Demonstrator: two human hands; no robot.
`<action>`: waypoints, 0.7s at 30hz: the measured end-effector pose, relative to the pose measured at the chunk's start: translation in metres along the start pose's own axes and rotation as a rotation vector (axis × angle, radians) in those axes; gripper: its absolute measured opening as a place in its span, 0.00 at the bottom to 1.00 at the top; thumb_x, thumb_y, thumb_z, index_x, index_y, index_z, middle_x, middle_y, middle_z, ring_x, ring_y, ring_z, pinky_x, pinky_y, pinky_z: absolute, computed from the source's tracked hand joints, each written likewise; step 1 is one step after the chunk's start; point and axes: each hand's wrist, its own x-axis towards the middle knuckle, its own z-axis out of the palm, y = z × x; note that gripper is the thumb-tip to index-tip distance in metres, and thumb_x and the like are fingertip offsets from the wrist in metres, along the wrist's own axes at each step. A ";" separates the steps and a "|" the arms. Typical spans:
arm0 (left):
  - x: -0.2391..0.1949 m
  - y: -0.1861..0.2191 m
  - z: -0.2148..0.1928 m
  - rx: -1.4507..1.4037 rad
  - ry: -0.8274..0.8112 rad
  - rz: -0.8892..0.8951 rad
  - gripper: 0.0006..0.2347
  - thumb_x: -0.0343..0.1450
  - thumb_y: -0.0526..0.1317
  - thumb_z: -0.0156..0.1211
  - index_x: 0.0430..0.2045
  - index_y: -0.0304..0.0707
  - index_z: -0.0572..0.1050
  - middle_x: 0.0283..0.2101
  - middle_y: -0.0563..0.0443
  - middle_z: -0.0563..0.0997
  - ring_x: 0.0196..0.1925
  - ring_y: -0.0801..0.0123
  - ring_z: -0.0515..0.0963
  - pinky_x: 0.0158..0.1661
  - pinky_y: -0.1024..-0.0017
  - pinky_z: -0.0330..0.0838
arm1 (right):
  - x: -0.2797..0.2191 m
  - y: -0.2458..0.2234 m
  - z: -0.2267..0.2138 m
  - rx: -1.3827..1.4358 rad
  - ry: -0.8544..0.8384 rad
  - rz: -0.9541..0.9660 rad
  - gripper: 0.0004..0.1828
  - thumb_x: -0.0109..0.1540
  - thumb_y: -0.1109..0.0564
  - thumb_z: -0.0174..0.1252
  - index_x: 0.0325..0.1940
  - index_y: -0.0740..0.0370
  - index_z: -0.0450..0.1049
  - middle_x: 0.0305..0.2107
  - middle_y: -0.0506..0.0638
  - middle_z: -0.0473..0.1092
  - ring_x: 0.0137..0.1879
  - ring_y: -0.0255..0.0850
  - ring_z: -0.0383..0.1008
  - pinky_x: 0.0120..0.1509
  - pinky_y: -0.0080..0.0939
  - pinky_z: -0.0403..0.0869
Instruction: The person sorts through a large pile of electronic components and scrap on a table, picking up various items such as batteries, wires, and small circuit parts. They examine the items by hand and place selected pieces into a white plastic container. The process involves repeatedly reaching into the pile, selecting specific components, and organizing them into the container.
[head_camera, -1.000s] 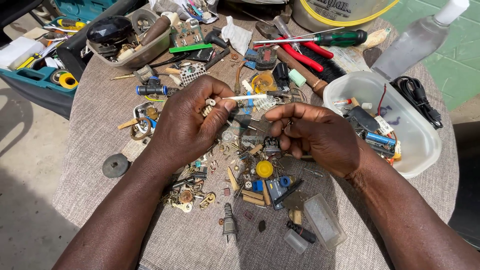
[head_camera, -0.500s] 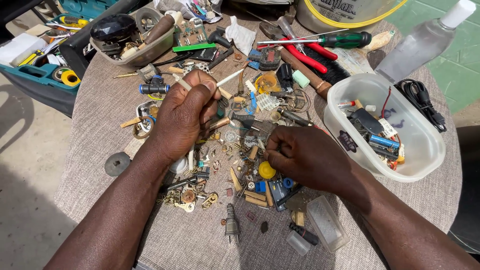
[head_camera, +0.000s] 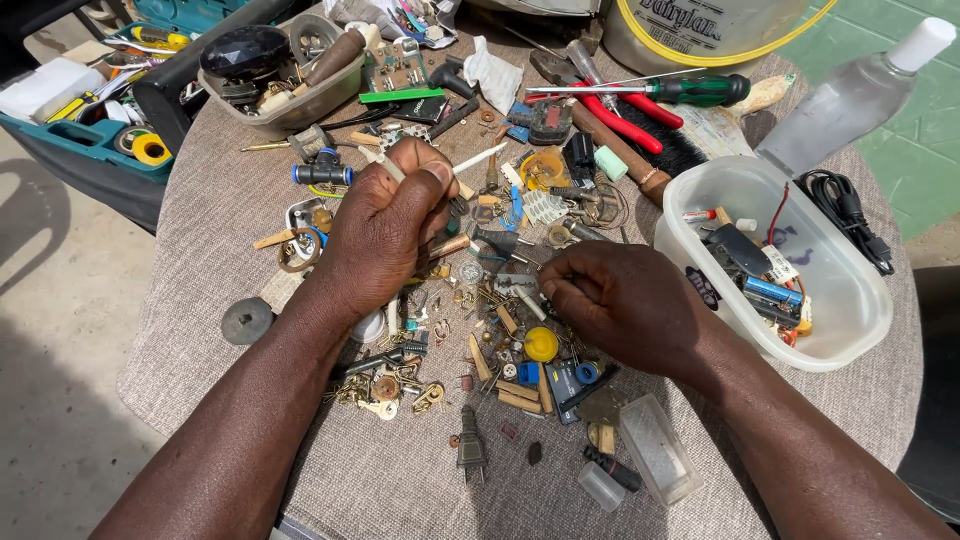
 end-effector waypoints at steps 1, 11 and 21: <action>0.001 0.001 0.000 0.002 0.007 0.003 0.08 0.78 0.43 0.48 0.31 0.46 0.71 0.17 0.61 0.60 0.17 0.81 0.56 0.19 0.76 0.45 | 0.000 -0.002 -0.001 0.000 -0.002 -0.007 0.10 0.65 0.47 0.58 0.43 0.50 0.82 0.37 0.43 0.84 0.39 0.42 0.84 0.43 0.48 0.76; -0.001 -0.004 -0.001 0.098 -0.022 0.021 0.08 0.79 0.43 0.49 0.33 0.43 0.72 0.17 0.55 0.66 0.17 0.79 0.58 0.20 0.76 0.53 | 0.006 -0.021 0.009 0.013 -0.103 -0.113 0.14 0.67 0.46 0.59 0.54 0.48 0.83 0.32 0.46 0.75 0.37 0.45 0.76 0.42 0.47 0.76; 0.001 -0.006 -0.005 0.081 -0.062 0.141 0.10 0.82 0.42 0.48 0.36 0.40 0.75 0.16 0.52 0.66 0.21 0.78 0.59 0.24 0.77 0.56 | 0.010 -0.020 -0.006 0.111 0.106 0.087 0.11 0.66 0.52 0.60 0.49 0.51 0.85 0.06 0.46 0.60 0.18 0.43 0.65 0.30 0.44 0.71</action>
